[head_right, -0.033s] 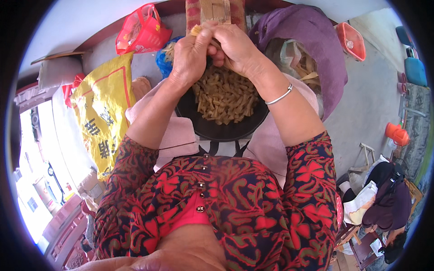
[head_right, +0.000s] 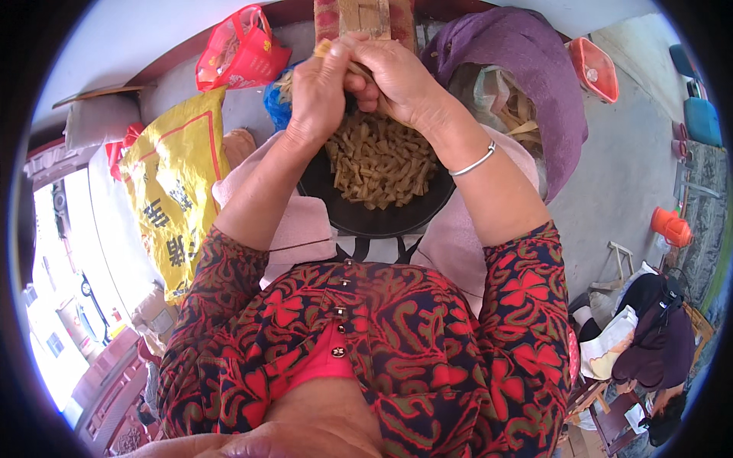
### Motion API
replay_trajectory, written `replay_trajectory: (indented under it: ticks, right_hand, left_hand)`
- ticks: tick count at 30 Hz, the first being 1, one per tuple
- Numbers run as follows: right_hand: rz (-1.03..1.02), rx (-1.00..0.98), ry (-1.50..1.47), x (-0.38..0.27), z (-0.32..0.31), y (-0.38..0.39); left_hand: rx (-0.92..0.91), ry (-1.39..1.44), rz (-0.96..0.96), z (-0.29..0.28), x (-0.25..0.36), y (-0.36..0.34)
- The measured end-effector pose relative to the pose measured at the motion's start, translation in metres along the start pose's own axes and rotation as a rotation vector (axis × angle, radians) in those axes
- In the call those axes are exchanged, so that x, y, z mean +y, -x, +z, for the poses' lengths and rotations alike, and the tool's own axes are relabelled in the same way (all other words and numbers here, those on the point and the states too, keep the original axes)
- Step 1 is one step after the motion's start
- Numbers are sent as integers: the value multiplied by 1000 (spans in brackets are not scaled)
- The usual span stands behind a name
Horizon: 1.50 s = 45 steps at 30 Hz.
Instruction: The person tears dried bean curd sheets into strips and places them into a black bowl. The task is performed by hand in a repetitive manner, with the person handling the sheets one at a time.
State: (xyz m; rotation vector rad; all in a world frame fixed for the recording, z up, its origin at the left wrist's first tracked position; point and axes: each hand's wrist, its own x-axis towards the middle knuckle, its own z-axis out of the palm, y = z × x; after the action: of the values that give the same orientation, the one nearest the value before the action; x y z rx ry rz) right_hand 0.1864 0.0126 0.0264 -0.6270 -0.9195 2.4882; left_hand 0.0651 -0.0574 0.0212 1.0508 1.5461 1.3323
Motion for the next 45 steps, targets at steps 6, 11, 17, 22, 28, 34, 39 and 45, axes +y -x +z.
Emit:
replay_trajectory:
  ticks: [6, 11, 17, 22, 28, 34, 39, 45]
  right_hand:
    - [108, -197, 231, -8, 15, 13]
    - [94, -342, -5, -16, 13, 23]
    - [-393, -7, 329, -13, 31, 28]
    - [-823, 204, 1212, 1, 21, 23]
    - [-628, 223, 979, 12, -9, 5]
    - [35, 69, 106, -9, 1, 25]
    - [166, -45, 135, -19, -3, 29]
    - [-389, 87, 751, -10, -4, 23]
  left_hand:
    - [-134, 1181, 117, -52, 34, -29]
    - [106, 619, 556, -63, 54, -18]
    - [195, -194, 1022, -25, 16, -7]
    - [112, -194, 665, 0, 12, 10]
    - [-75, 95, 56, -9, 15, -4]
    - [220, -454, 771, -9, 9, -14]
    - [4, -356, 766, -20, 16, -9]
    - [-5, -170, 193, -22, 10, -12]
